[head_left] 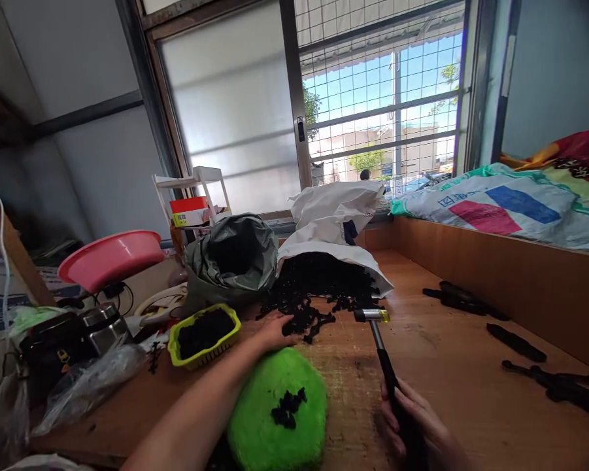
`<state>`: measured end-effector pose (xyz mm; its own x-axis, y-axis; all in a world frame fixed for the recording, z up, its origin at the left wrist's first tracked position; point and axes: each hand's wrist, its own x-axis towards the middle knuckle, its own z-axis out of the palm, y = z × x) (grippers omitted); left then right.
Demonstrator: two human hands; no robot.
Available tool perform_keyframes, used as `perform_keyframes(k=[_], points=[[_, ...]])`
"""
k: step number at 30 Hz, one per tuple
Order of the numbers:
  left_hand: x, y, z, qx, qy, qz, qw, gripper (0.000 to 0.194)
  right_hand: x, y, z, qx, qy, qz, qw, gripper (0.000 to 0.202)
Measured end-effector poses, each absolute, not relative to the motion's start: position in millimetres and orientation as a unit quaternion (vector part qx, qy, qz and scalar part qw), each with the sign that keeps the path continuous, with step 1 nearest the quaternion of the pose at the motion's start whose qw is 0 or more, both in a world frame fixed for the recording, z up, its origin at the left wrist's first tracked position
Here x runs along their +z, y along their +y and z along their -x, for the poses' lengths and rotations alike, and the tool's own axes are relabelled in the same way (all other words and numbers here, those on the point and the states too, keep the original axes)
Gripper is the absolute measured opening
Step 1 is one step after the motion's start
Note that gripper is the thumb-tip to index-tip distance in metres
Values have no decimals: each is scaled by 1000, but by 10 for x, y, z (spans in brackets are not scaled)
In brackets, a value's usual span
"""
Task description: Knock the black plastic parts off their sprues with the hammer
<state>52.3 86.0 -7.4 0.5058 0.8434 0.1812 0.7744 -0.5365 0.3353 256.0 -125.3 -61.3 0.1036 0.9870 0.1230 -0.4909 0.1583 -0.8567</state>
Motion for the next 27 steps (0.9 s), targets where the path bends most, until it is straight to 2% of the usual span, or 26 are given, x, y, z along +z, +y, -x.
perform_keyframes(k=[8,15,18,21,23,27], points=[[-60,816,-222,102,432,-891,97,47,-480,-1292,-2574,569,-364,346,651,25],[12,501,261,101,437,-890,87,39,-443,-1323,-2538,575,-357,348,649,25],[13,300,360,141,457,-876,70,37,-409,-1335,-2531,573,-358,353,647,25],[42,-46,370,257,479,-838,39,31,-394,-1341,-2537,571,-359,361,644,27],[80,-325,334,311,457,-831,71,24,-409,-1341,-2551,572,-358,365,642,26],[96,-699,227,254,351,-875,218,17,-463,-1335,-2586,577,-355,370,636,23]])
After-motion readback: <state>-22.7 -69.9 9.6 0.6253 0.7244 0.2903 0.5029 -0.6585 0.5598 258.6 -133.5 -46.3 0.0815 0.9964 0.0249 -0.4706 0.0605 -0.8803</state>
